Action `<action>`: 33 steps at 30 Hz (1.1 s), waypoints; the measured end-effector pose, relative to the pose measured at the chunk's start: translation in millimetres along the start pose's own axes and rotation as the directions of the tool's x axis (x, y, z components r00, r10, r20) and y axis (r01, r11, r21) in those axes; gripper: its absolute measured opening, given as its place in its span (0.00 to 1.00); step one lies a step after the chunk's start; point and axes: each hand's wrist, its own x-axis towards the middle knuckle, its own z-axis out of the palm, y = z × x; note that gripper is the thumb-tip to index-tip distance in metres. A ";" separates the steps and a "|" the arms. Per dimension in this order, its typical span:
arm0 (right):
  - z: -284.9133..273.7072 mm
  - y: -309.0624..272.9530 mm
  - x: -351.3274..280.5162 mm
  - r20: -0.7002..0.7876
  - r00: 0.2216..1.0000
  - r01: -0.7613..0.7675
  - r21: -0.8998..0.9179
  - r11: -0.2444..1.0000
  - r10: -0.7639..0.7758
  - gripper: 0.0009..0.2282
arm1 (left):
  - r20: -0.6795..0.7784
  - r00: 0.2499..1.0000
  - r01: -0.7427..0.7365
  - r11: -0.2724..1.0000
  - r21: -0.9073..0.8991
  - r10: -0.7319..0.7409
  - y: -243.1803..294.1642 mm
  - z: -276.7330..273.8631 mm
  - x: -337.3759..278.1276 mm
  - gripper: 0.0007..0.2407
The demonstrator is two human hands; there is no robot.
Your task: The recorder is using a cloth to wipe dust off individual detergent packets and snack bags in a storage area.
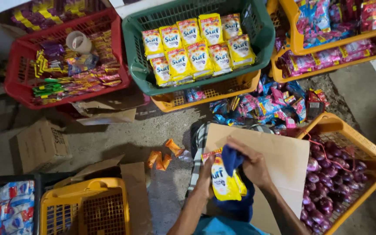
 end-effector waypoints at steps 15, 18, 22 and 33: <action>31.5 75.6 -76.6 0.323 0.803 -0.487 0.840 0.238 0.500 0.32 | 0.074 0.923 -0.356 0.766 0.535 0.378 6.1 10.8 10.3 0.26; 31.5 95.3 -87.8 0.277 0.765 -0.512 0.809 0.288 0.581 0.33 | 0.048 0.836 -0.471 0.669 0.575 0.547 13.8 59.1 -8.1 0.30; 33.0 84.8 -78.8 0.223 0.801 -0.475 0.802 0.362 0.556 0.32 | 0.051 0.652 -0.487 0.367 0.792 0.756 -4.1 39.3 -5.6 0.31; 31.2 -50.3 -45.5 0.049 0.999 0.043 -0.458 0.888 -0.024 0.26 | -0.267 0.958 -0.118 0.993 -0.032 0.105 0.5 -20.5 5.0 0.17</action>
